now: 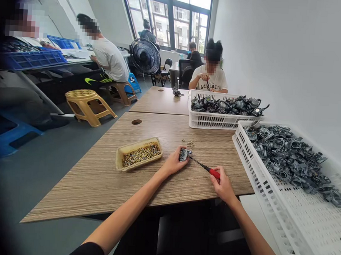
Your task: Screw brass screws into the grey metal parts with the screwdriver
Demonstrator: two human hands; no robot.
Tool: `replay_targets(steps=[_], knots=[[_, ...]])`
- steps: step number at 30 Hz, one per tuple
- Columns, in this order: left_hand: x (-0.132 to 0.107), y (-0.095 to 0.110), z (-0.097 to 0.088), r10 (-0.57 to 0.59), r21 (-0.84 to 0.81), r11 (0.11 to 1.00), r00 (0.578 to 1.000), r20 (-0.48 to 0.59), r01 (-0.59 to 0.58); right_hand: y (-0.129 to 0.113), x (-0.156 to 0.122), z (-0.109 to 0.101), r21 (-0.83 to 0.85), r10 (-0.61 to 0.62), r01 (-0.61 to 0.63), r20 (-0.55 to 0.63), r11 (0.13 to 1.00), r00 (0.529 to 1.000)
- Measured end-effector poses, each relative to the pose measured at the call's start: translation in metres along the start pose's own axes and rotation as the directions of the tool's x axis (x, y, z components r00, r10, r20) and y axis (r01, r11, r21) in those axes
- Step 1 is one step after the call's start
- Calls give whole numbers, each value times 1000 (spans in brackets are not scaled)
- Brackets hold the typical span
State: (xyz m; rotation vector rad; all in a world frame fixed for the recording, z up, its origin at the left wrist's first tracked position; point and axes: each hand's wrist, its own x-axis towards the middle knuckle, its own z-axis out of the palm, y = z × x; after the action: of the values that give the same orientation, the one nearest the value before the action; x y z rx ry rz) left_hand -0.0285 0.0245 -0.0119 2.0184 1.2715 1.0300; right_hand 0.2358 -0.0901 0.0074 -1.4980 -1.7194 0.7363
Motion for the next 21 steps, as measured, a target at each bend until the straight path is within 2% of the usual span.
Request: replay_targets(steps=[21], knots=[[1,0,-1,-12,1,1000,1000,15,12,5,1,1,-19,7,-7,1,1000,1000]])
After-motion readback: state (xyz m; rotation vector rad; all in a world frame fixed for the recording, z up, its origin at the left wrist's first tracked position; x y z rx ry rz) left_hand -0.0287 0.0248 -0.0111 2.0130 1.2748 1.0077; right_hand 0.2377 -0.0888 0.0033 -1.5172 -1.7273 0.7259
